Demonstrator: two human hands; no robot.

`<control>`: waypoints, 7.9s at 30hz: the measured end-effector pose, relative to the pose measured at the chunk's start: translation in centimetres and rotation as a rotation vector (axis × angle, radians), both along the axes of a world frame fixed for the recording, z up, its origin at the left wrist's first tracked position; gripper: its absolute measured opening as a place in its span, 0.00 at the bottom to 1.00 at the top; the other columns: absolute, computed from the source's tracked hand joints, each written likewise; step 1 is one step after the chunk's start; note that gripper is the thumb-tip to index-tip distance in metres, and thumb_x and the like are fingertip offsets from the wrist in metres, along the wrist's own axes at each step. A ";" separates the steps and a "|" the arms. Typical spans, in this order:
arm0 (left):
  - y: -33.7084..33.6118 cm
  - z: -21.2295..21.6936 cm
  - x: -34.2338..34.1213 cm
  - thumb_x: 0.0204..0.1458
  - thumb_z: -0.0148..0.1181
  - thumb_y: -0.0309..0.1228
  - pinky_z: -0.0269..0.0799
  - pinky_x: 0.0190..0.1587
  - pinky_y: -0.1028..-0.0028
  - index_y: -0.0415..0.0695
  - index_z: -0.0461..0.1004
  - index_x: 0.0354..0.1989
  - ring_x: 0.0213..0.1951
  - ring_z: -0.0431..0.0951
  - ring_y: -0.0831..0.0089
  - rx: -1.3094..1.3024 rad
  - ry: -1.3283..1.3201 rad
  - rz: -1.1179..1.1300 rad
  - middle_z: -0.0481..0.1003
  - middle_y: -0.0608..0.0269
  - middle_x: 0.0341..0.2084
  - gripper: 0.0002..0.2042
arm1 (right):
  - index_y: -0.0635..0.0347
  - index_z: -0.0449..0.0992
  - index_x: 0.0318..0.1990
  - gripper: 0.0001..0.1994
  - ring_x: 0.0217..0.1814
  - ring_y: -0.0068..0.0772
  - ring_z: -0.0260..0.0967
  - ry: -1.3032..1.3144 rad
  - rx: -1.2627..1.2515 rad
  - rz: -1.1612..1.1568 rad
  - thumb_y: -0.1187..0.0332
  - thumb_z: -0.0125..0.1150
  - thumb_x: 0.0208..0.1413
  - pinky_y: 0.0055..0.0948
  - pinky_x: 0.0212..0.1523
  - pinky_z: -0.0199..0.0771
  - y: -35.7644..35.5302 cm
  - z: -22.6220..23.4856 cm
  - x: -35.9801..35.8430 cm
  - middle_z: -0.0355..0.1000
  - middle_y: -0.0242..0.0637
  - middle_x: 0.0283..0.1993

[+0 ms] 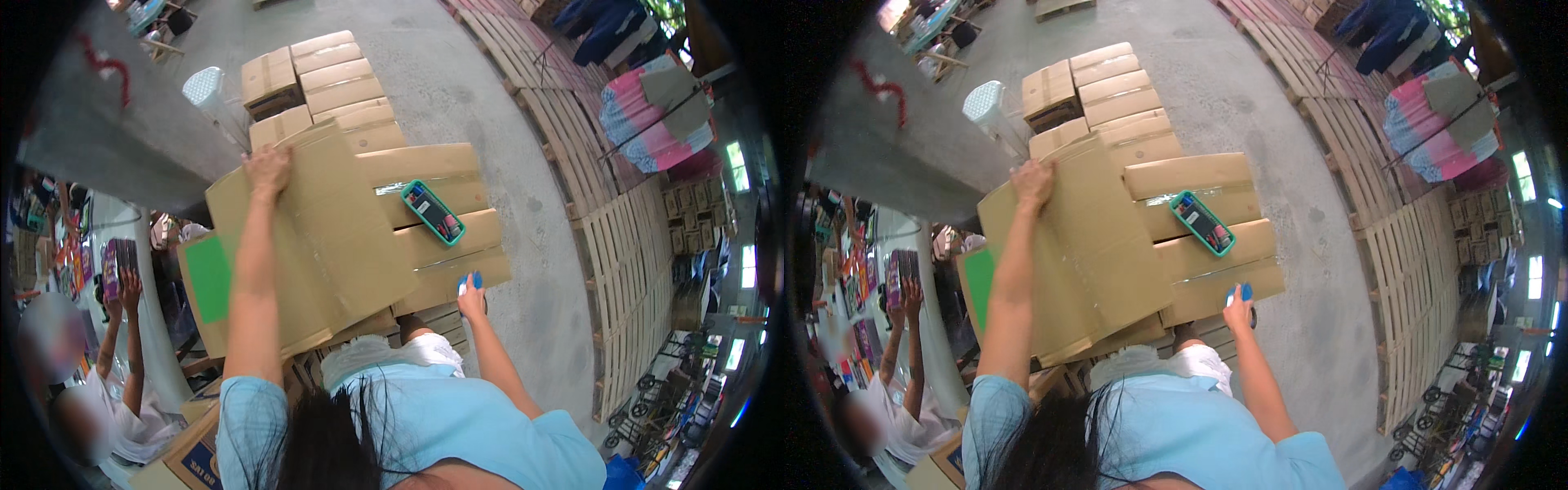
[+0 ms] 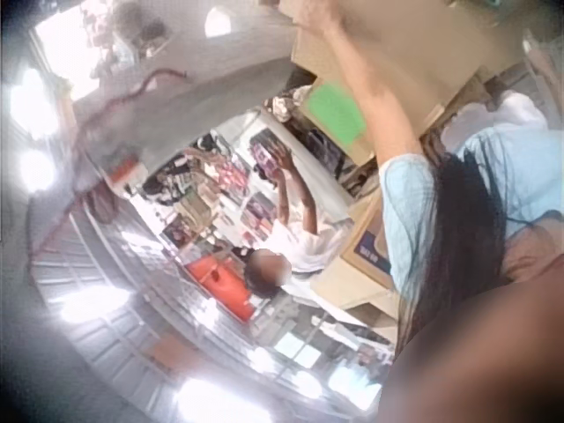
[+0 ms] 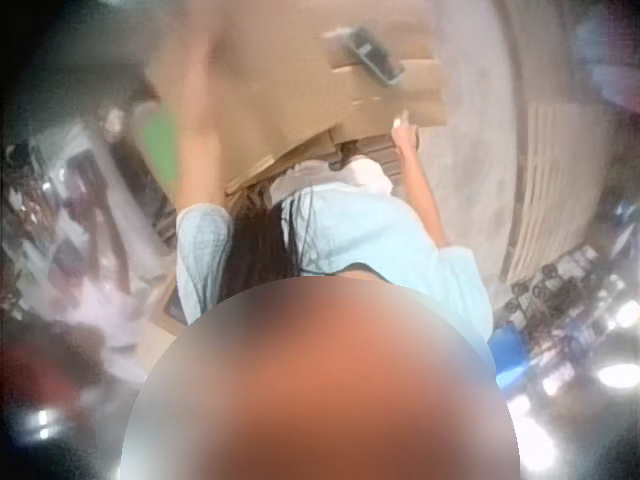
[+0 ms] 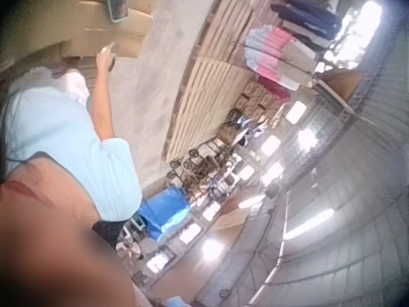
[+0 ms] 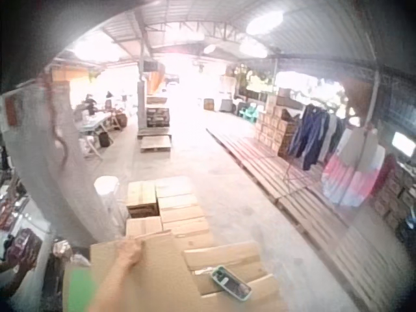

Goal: The person packs purple spiral notebooks into cardboard boxes, seals them with tape, and writes on the boxes. They also stack and move boxes within a warehouse-like area.

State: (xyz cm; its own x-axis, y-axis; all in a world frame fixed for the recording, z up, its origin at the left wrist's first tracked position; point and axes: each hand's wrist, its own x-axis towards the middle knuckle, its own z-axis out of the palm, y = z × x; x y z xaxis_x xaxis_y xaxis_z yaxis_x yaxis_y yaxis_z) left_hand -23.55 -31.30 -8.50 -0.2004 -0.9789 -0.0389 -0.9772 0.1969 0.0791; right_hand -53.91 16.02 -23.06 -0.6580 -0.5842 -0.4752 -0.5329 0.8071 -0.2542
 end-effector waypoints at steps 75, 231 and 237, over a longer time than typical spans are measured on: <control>49.8 2.7 -5.6 0.55 0.53 0.47 0.46 0.62 0.53 0.45 0.57 0.62 0.63 0.49 0.45 -0.231 0.644 0.358 0.46 0.41 0.64 0.30 | 0.55 0.77 0.36 0.11 0.47 0.52 0.72 0.013 -0.079 0.308 0.66 0.59 0.43 0.44 0.47 0.71 -17.8 -2.2 -7.8 0.74 0.50 0.42; 40.2 0.2 6.3 0.60 0.44 0.39 0.75 0.33 0.62 0.26 0.10 0.57 0.26 0.78 0.49 0.253 1.353 1.108 0.74 0.35 0.28 0.45 | 0.58 0.55 0.15 0.22 0.20 0.14 0.43 -0.956 -0.727 1.337 0.74 0.64 0.51 0.20 0.18 0.48 -22.1 14.0 36.0 0.50 0.23 0.15; 40.2 -0.8 6.0 0.59 0.46 0.43 0.75 0.30 0.60 0.24 0.13 0.58 0.23 0.77 0.48 0.214 1.315 1.129 0.73 0.32 0.23 0.47 | 0.60 0.54 0.15 0.21 0.19 0.15 0.43 -0.922 -0.750 1.384 0.75 0.61 0.52 0.21 0.17 0.48 -21.7 14.5 36.3 0.51 0.26 0.14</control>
